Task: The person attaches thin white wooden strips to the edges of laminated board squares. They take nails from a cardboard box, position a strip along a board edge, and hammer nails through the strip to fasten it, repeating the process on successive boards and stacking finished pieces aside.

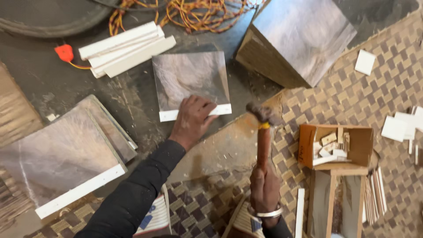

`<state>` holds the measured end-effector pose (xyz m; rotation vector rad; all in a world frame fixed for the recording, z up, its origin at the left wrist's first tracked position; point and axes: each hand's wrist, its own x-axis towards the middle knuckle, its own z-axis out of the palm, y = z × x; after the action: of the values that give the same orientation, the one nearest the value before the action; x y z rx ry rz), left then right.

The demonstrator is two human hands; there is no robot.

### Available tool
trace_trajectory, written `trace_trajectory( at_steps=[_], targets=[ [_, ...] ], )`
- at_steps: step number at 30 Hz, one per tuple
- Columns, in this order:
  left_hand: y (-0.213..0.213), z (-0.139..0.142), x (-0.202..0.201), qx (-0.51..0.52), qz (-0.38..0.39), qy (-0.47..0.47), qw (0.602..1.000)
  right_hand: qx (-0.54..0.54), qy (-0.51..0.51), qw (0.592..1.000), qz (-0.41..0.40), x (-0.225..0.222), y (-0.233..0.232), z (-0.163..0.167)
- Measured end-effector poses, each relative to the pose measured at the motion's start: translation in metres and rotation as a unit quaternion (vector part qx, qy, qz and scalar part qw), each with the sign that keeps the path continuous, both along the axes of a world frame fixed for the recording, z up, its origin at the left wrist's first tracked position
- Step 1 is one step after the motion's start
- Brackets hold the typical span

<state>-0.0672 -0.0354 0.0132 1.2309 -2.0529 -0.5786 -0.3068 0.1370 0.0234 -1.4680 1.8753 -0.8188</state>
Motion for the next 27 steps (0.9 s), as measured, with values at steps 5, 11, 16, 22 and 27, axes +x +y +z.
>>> trace_trajectory(
  at_steps=[5,11,16,22,27],
  targets=[
    [0.001,-0.002,-0.003,-0.011,0.005,0.006,1.000,0.153,0.075,0.985,0.032,-0.017,-0.004,-0.029],
    [-0.001,-0.003,-0.002,-0.018,0.006,0.003,1.000,-0.036,0.014,0.999,0.039,-0.018,0.010,-0.026],
    [0.000,-0.003,-0.002,-0.016,0.000,0.006,1.000,0.124,0.083,0.989,0.017,-0.009,-0.011,-0.008],
    [0.000,-0.002,-0.001,-0.019,0.003,0.011,1.000,0.063,0.101,0.993,-0.013,-0.028,0.006,-0.006],
    [-0.002,-0.001,-0.002,-0.018,0.005,-0.003,1.000,0.168,0.077,0.983,0.017,-0.008,-0.013,-0.029]
  ],
)
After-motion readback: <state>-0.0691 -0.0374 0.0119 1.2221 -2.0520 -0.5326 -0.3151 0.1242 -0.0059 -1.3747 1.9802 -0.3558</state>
